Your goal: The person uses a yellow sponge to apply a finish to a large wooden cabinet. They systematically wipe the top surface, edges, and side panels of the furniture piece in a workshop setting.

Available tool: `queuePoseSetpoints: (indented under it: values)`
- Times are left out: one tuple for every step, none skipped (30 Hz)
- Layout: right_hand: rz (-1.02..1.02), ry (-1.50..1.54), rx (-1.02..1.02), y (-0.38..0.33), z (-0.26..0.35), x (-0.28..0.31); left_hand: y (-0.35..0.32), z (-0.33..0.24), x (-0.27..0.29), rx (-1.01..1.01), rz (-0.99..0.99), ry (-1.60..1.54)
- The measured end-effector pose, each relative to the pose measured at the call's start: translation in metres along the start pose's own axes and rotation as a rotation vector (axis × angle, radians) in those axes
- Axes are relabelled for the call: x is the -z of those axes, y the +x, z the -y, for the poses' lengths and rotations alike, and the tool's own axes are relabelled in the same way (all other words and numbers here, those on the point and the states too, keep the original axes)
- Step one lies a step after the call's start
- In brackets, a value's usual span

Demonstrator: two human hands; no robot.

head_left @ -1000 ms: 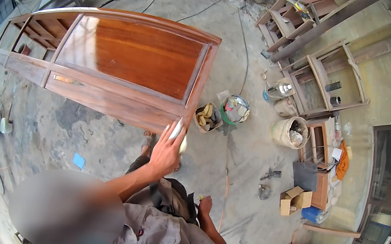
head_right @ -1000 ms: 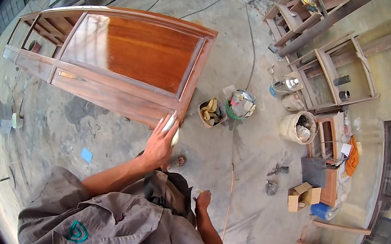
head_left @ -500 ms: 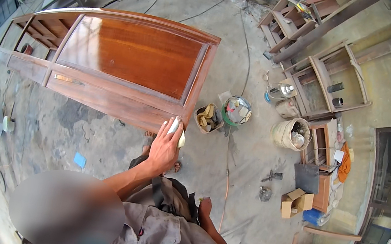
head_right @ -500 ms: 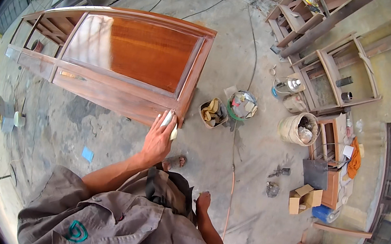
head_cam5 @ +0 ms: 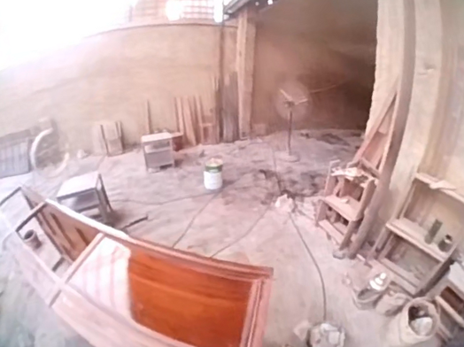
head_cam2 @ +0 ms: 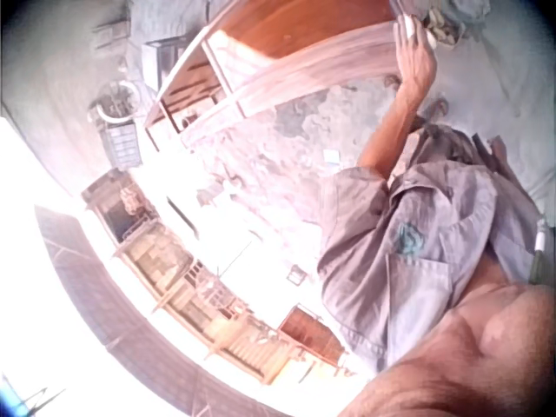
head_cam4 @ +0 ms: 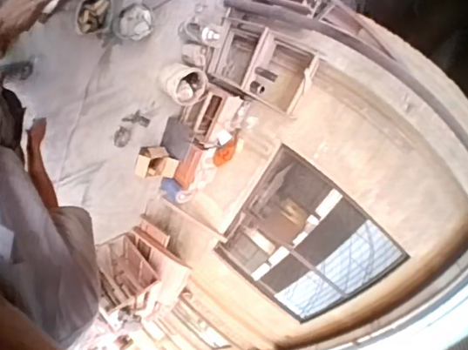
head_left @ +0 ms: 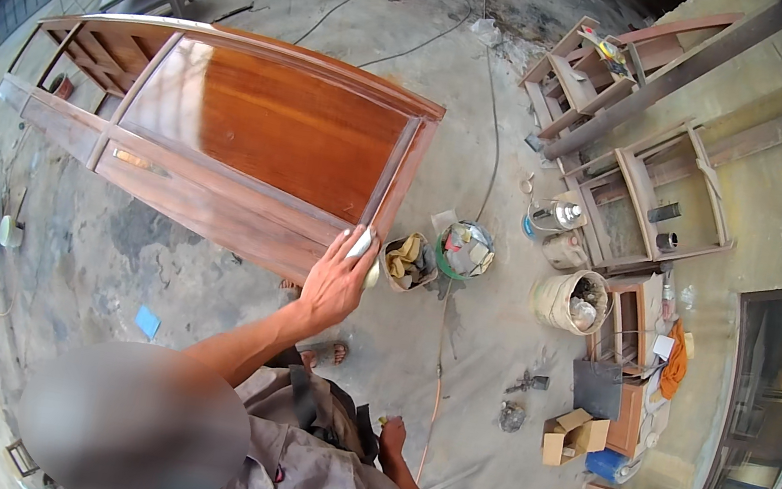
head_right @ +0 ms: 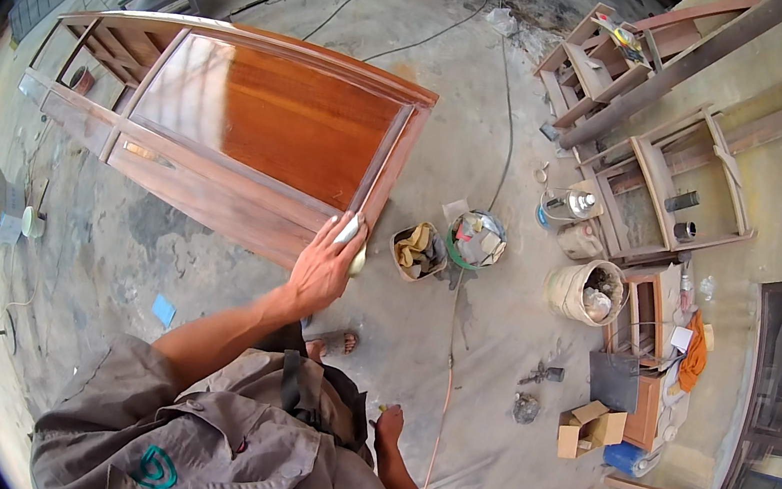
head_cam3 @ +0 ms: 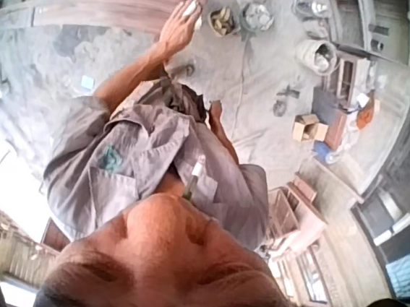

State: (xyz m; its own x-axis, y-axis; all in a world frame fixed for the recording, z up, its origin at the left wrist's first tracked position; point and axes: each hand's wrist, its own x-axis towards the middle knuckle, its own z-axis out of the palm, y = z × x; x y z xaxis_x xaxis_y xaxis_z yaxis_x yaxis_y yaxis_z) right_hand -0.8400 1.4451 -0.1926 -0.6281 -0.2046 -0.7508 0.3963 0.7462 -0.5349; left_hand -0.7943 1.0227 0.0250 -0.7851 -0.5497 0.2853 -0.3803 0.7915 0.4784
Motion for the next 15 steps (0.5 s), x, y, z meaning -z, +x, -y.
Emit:
queuePoseSetpoints:
  values:
    - [-0.043,0.115,-0.053,-0.001,-0.001,-0.005,0.002,-0.001,0.002,0.023,-0.003,-0.012]
    - [-0.035,0.11,-0.03,-0.004,-0.006,-0.003,-0.001,-0.005,0.0,0.047,-0.001,-0.027]
    - [-0.023,0.106,-0.003,-0.003,-0.005,-0.003,-0.002,-0.008,-0.002,0.07,-0.003,-0.037]
    - [-0.055,0.203,-0.109,-0.005,-0.006,-0.006,-0.011,-0.007,-0.007,0.05,-0.025,-0.006]
    - [-0.019,0.054,-0.018,-0.007,-0.006,-0.003,0.0,-0.003,-0.007,0.048,-0.038,-0.008]
    - [0.001,-0.092,0.071,-0.012,-0.008,0.002,0.008,-0.003,-0.007,0.05,-0.039,-0.019]
    - [-0.011,-0.058,0.038,-0.011,-0.006,0.0,0.018,-0.002,-0.008,0.051,-0.04,-0.031]
    - [-0.01,-0.038,0.015,-0.014,0.002,0.0,0.042,0.012,-0.013,0.045,-0.076,-0.004]
    - [-0.039,0.01,0.015,-0.019,0.013,0.0,0.072,0.025,-0.015,0.054,-0.073,0.013]
    - [-0.057,0.078,-0.025,-0.022,0.02,0.0,0.097,0.036,-0.014,0.068,-0.064,0.026]
    - [-0.088,0.157,-0.073,-0.023,0.022,0.001,0.113,0.041,-0.017,0.068,-0.038,0.034]
    - [-0.108,0.258,-0.152,-0.021,0.026,0.002,0.112,0.041,-0.02,0.041,-0.076,0.014]
    - [-0.127,0.359,-0.229,-0.02,0.029,0.002,0.097,0.038,-0.019,0.046,-0.057,0.004]
    - [-0.129,0.401,-0.254,-0.022,0.03,0.003,0.077,0.027,-0.017,0.043,-0.032,-0.01]
    - [-0.105,0.337,-0.137,-0.02,0.009,0.004,0.059,0.018,-0.014,0.039,-0.01,-0.026]
